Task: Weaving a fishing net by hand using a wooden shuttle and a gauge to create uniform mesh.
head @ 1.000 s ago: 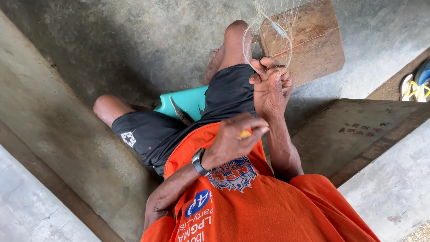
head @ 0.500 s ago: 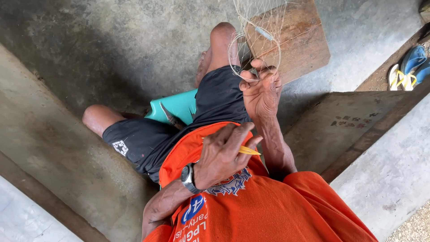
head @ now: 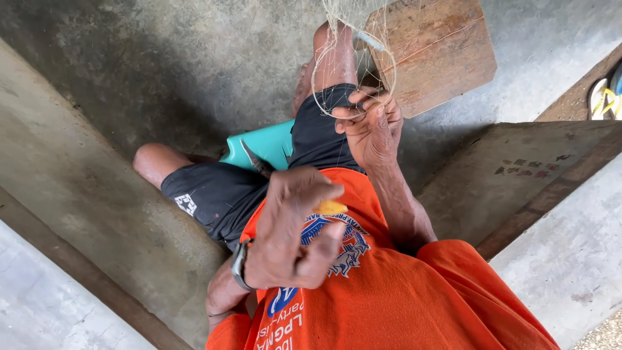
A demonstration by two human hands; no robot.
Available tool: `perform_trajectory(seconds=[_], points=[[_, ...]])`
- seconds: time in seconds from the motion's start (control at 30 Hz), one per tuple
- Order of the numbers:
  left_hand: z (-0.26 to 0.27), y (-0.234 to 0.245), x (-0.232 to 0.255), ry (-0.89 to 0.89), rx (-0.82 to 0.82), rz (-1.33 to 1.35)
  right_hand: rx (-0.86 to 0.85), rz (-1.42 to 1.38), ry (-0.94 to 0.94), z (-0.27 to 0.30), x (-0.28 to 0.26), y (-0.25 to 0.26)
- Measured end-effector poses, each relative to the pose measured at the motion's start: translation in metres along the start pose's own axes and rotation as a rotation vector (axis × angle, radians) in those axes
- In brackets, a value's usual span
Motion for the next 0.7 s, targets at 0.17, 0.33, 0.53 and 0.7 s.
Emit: perform_trajectory(seconds=[0.17, 0.33, 0.53, 0.7], points=[[-0.018, 0.009, -0.024, 0.097, -0.042, -0.004, -0.029, -0.041, -0.019, 0.002, 0.003, -0.01], [-0.002, -0.009, -0.039, -0.023, -0.186, -0.468, -0.03, -0.1, -0.093, 0.007, 0.014, -0.006], [-0.009, -0.017, -0.04, -0.086, -0.27, -0.949, -0.067, -0.135, -0.11, 0.009, 0.018, -0.018], [-0.008, -0.019, -0.041, -0.096, -0.276, -1.016, -0.094, -0.107, -0.124, 0.01, 0.018, -0.032]])
Point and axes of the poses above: each hand's wrist, its own z-axis away from the middle knuckle, its own y-axis out of the back of the hand, x = y × z, the point moved 8 cm from there along -z, towards the middle knuckle, and after that the axes turned 14 degrees about -y, right-handed, at the moved point
